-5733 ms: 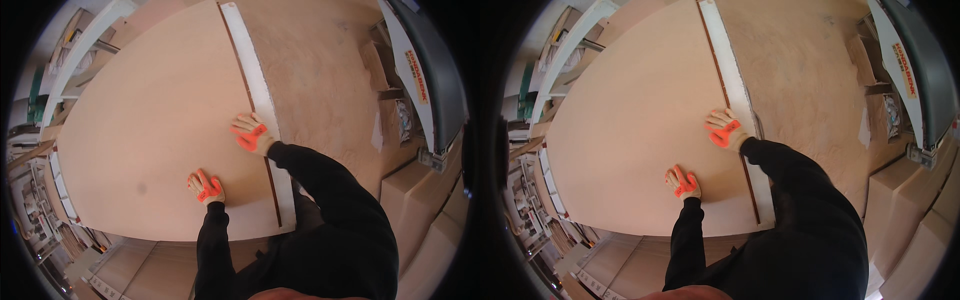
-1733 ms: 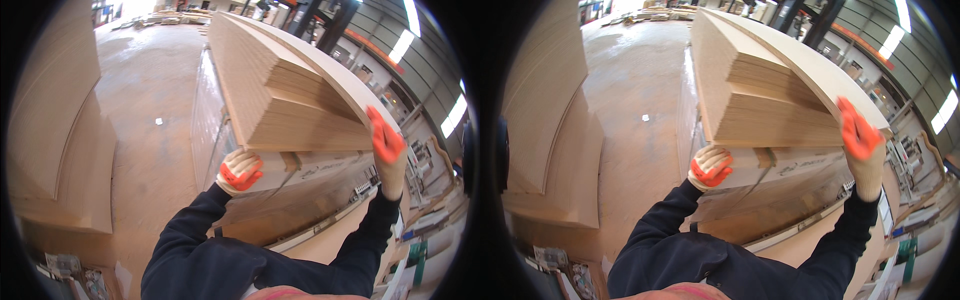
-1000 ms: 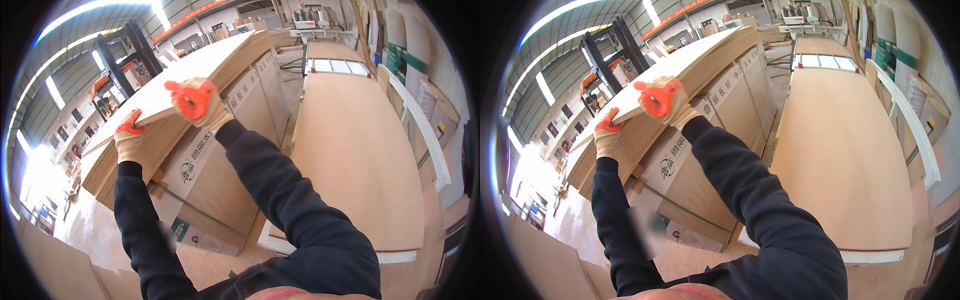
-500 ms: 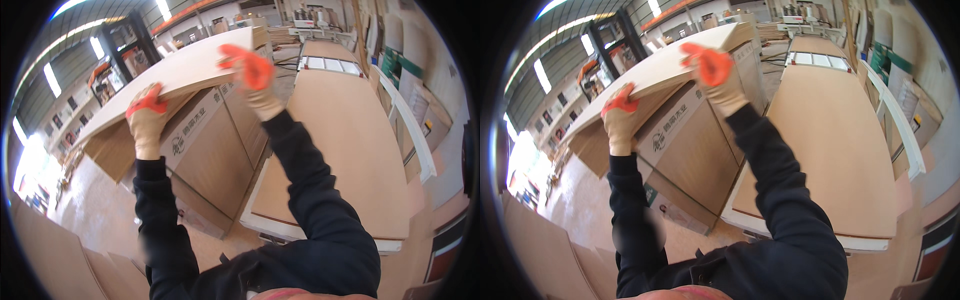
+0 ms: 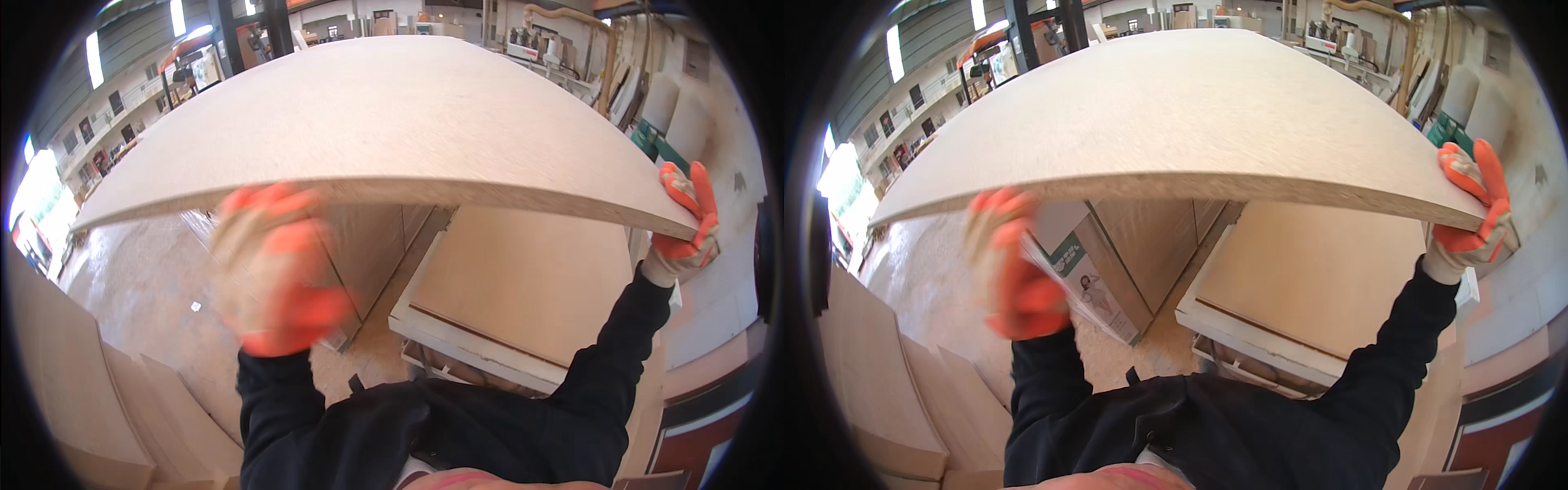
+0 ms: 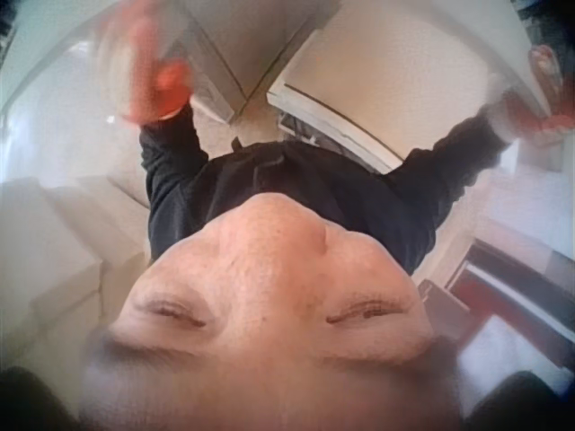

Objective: The person repeatedly picks up large flat boards from a stack and places them onto a workbench. They handle each board with both hands, aligning it on the bench before returning to the stack for the next one.

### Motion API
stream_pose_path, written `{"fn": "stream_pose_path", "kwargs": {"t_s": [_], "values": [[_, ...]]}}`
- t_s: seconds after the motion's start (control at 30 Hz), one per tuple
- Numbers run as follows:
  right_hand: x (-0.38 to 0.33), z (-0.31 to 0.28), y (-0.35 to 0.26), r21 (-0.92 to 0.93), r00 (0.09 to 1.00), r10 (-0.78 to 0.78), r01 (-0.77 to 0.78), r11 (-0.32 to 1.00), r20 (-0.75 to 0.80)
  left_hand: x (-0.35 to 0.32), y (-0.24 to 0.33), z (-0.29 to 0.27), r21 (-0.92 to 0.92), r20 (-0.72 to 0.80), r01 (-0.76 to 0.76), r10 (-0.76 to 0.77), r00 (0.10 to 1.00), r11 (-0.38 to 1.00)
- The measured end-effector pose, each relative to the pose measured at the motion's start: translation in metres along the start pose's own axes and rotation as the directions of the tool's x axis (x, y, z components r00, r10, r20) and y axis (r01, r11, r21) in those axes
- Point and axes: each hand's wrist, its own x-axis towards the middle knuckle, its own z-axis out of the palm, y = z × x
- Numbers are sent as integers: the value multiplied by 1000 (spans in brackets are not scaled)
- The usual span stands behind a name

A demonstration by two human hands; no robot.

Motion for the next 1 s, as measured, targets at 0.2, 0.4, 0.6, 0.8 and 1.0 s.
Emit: {"fn": "stream_pose_path", "kwargs": {"t_s": [0.2,0.4,0.6,0.8,1.0], "values": [[4,-94,-22,38,978,76,-70,997,-193,-69,-94,-134,-736,-107,620,-952,288,270],[23,-198,30,141,932,218,-184,973,-289,-27,-79,-156,-788,111,568,-853,509,237],[14,-278,80,287,940,235,-161,944,-245,15,-19,-121,-734,-24,615,-916,400,288],[-17,-295,86,338,964,253,-211,917,-83,20,8,-121,-662,-199,685,-953,228,302],[-121,-288,97,484,855,454,-295,824,-250,1,-10,-136,-526,-146,832,-982,117,177]]}}
